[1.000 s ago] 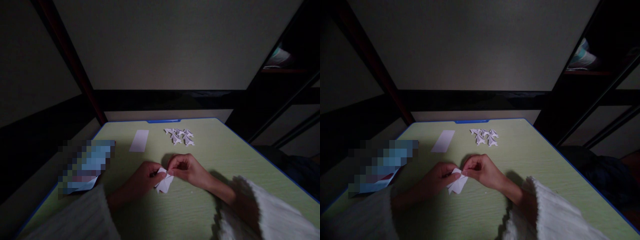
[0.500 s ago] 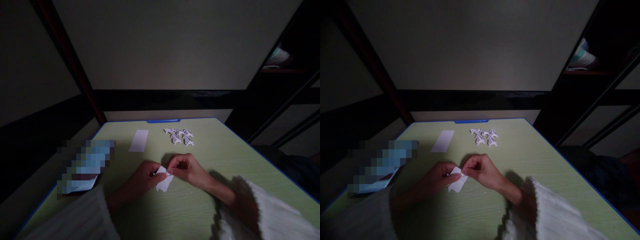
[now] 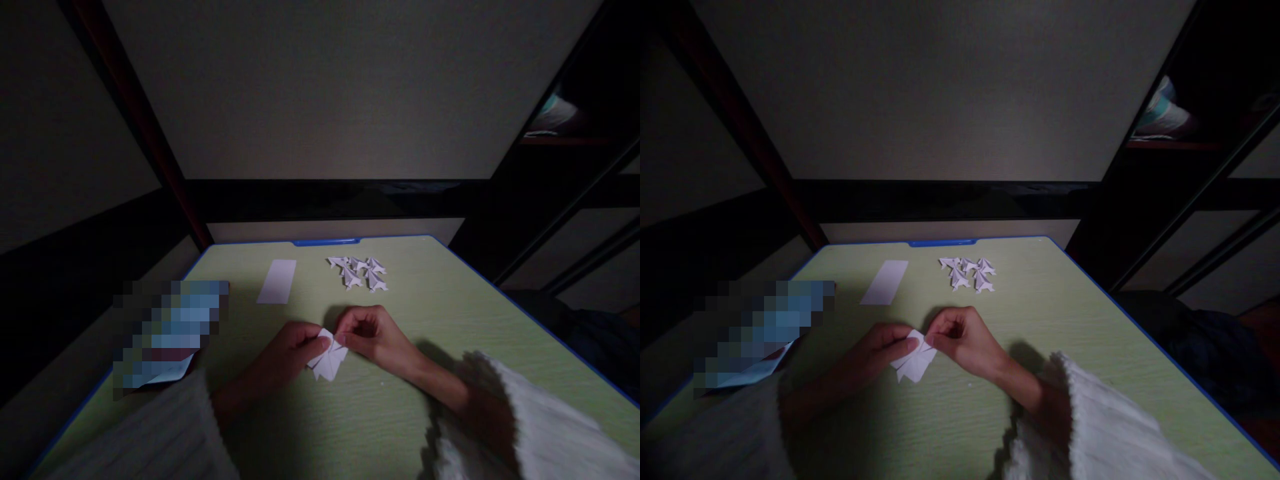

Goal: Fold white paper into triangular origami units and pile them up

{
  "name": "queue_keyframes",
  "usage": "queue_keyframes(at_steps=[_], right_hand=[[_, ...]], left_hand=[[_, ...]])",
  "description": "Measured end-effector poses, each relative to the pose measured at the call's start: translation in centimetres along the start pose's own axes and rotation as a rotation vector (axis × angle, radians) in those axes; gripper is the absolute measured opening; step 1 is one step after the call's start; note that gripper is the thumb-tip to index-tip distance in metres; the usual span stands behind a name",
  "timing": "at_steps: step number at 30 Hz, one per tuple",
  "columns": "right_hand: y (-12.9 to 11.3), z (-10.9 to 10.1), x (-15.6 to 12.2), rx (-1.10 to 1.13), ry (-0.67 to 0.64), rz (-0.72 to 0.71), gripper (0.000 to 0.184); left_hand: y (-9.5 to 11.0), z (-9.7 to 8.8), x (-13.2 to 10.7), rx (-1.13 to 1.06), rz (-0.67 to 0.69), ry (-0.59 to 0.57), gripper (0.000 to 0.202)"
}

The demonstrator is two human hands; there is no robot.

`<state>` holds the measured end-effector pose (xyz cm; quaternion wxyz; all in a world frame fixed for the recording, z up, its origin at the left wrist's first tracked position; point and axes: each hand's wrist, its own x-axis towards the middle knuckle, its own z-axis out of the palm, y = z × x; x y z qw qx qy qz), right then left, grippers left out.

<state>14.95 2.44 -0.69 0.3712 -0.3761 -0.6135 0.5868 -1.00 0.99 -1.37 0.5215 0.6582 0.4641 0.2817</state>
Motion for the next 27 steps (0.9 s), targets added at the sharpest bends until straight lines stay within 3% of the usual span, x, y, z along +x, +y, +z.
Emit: queue_keyframes(at_steps=[16, 27], right_hand=[[0.46, -0.16, -0.11, -0.068, 0.033, -0.05, 0.008], [0.71, 0.39, -0.54, -0.15, 0.101, -0.121, 0.008]], left_hand=[[0.37, 0.11, -0.14, -0.011, -0.009, -0.051, 0.019], [0.48, 0.28, 0.0, -0.005, -0.015, -0.011, 0.021]])
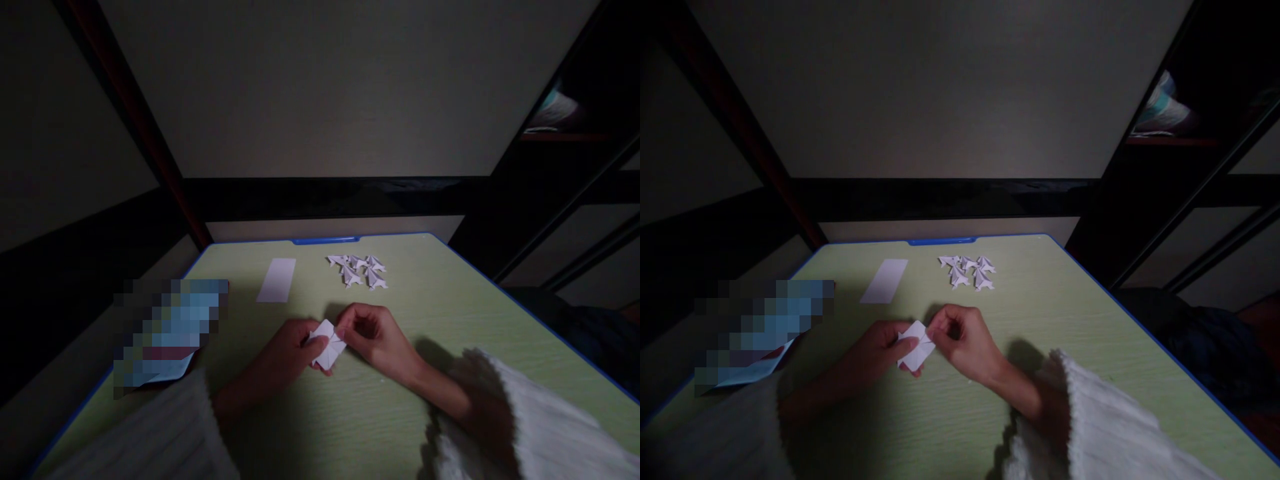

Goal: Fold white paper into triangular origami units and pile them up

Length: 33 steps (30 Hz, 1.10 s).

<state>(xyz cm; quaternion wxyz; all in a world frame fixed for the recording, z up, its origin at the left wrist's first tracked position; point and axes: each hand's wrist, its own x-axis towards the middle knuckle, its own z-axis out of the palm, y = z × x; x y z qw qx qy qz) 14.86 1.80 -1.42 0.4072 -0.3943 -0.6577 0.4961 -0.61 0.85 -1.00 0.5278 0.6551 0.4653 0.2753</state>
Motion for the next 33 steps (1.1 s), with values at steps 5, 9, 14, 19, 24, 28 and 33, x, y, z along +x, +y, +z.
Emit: queue_keyframes(at_steps=[5, 9, 14, 19, 24, 28, 33], right_hand=[[-0.01, 0.05, 0.06, -0.03, 0.02, -0.029, 0.007], [-0.06, 0.05, 0.13, -0.036, 0.029, -0.027, 0.007], [-0.16, 0.15, -0.04, -0.019, 0.034, -0.011, 0.007], [-0.29, 0.18, -0.02, 0.056, 0.021, 0.022, 0.009], [-0.11, 0.02, 0.19, 0.095, -0.028, 0.051, 0.011], [0.01, -0.01, 0.28, 0.063, -0.018, 0.032, 0.011], [-0.02, 0.17, 0.13, 0.025, 0.007, 0.012, 0.009]], left_hand=[[0.01, 0.03, 0.09, -0.057, -0.002, 0.003, 0.022], [0.16, 0.02, 0.12, -0.029, -0.033, 0.011, 0.018], [0.01, 0.1, -0.03, -0.036, -0.014, 0.039, 0.023], [0.21, 0.22, -0.26, -0.076, -0.028, 0.059, 0.023], [0.22, 0.24, -0.16, -0.091, -0.032, 0.074, 0.022], [0.18, 0.22, -0.07, -0.074, -0.037, 0.09, 0.021], [0.67, 0.23, -0.17, -0.03, -0.041, 0.114, 0.018]])
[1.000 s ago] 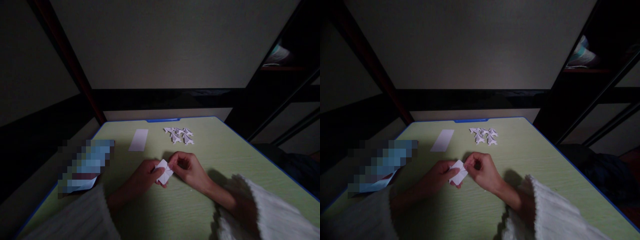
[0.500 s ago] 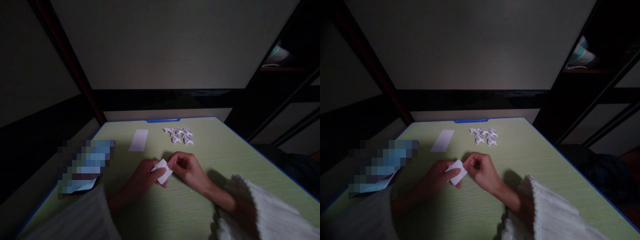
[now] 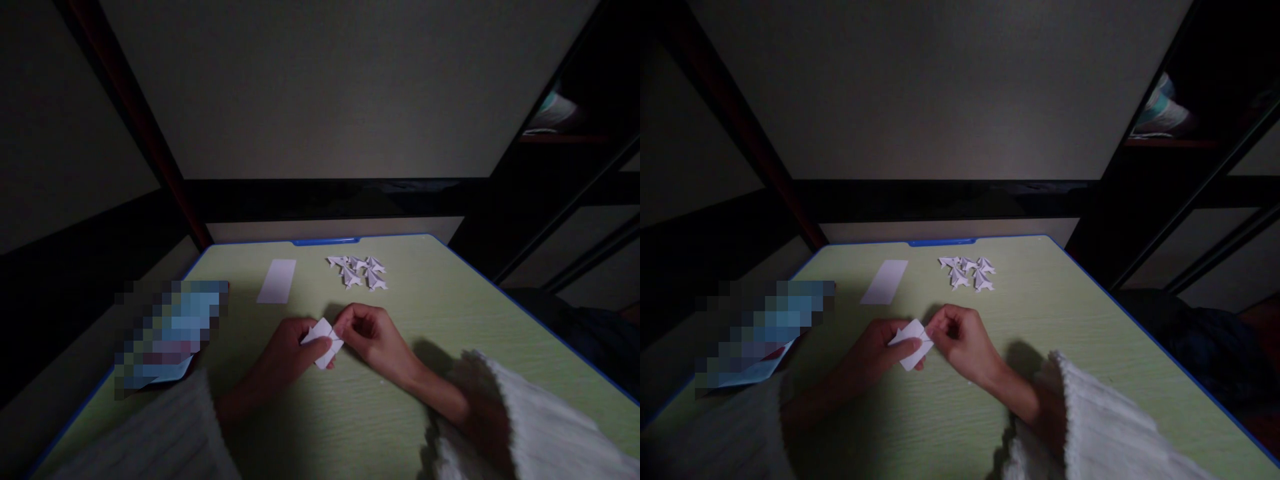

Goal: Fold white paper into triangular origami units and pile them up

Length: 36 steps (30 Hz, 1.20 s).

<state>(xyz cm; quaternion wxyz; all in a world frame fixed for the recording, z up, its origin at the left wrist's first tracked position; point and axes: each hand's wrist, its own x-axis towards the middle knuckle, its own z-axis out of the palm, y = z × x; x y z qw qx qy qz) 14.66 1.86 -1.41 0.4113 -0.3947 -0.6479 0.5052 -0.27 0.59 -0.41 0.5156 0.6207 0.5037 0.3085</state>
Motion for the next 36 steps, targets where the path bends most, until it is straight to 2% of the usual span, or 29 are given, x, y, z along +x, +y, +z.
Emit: queue_keyframes(at_steps=[5, 11, 18, 22, 27, 36], right_hand=[[0.1, 0.0, 0.0, 0.014, -0.022, 0.012, 0.01], [0.0, -0.1, 0.2, 0.07, -0.066, 0.032, 0.014], [-0.3, -0.2, -0.2, 0.025, -0.31, 0.007, 0.022], [-0.3, -0.4, -0.3, 0.025, -0.365, -0.027, 0.024], [-0.5, -0.5, -0.7, 0.028, -0.405, -0.013, 0.029], [-0.7, 0.7, -1.4, 0.354, -0.334, 0.075, 0.029]], left_hand=[[0.1, 0.1, 0.0, 0.016, 0.021, 0.016, 0.025], [-0.5, -0.1, 0.0, -0.019, 0.024, 0.035, 0.024], [-0.4, -0.3, -0.2, -0.074, 0.05, 0.004, 0.021], [-0.4, -0.3, -0.3, -0.079, 0.07, -0.065, 0.023], [-0.3, -0.4, -0.5, -0.135, 0.09, -0.162, 0.025], [0.2, -0.3, -1.1, -0.322, 0.095, -0.233, 0.027]])
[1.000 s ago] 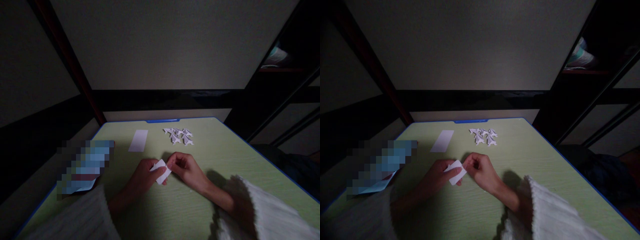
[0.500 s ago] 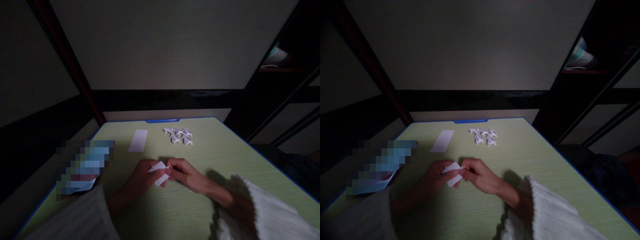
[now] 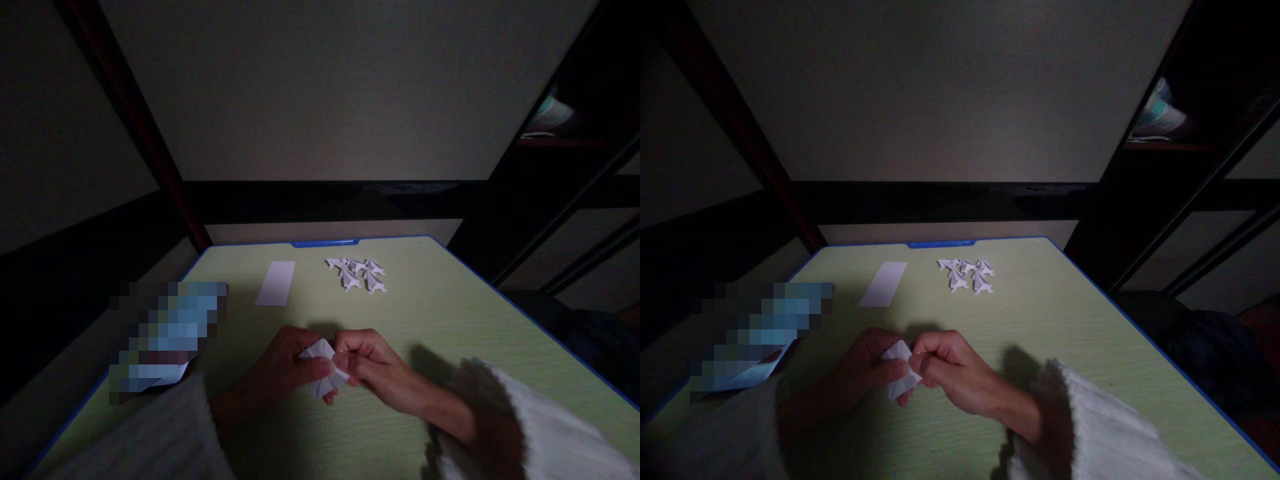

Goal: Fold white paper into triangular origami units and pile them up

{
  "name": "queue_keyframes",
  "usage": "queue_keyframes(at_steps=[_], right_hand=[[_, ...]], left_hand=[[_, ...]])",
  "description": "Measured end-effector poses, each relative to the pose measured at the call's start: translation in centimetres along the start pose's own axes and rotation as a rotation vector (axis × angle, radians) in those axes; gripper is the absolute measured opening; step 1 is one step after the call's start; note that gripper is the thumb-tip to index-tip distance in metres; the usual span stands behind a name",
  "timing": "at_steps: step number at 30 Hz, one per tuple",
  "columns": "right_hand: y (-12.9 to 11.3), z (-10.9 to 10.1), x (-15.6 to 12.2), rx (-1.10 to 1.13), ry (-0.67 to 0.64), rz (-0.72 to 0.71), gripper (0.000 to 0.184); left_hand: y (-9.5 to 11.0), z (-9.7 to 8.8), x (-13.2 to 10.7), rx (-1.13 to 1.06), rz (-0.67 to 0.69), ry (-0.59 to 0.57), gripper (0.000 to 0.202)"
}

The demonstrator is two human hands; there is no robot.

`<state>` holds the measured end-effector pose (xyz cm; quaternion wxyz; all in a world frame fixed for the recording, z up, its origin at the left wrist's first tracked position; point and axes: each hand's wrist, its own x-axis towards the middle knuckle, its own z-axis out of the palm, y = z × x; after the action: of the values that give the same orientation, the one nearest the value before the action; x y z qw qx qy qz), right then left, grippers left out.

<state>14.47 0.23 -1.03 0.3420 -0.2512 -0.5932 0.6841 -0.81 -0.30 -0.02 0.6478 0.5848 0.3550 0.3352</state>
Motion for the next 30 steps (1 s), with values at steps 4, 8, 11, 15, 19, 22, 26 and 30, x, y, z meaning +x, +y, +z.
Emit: queue_keyframes(at_steps=[4, 8, 11, 15, 19, 22, 26, 30], right_hand=[[0.4, -0.5, 0.7, 0.056, 0.067, -0.09, 0.027], [0.0, -0.6, 1.0, -0.026, 0.288, -0.202, 0.017], [-0.3, -0.3, 1.0, -0.095, 0.296, -0.192, 0.019], [0.0, -0.1, 1.0, -0.122, 0.305, -0.169, 0.019], [0.4, -0.3, 1.2, -0.155, 0.344, -0.185, 0.017], [0.4, -0.5, 1.3, -0.179, 0.369, -0.194, 0.014], [0.2, -0.4, 1.3, -0.225, 0.397, -0.221, 0.011], [0.0, -0.2, 1.2, -0.235, 0.346, -0.224, 0.009]], left_hand=[[0.0, -0.1, 0.5, 0.009, 0.04, 0.148, 0.022], [0.1, -0.1, 0.9, 0.02, 0.038, 0.354, 0.018], [0.1, -0.1, 0.9, 0.009, 0.027, 0.409, 0.016], [-0.3, -0.2, 0.9, 0.01, 0.006, 0.393, 0.015], [-0.6, -0.3, 1.0, 0.046, -0.018, 0.374, 0.016], [-0.8, -0.3, 1.1, 0.057, -0.041, 0.384, 0.016], [-0.7, -0.2, 1.1, 0.058, -0.055, 0.416, 0.017], [-0.5, -0.1, 1.1, 0.1, -0.044, 0.448, 0.018]])
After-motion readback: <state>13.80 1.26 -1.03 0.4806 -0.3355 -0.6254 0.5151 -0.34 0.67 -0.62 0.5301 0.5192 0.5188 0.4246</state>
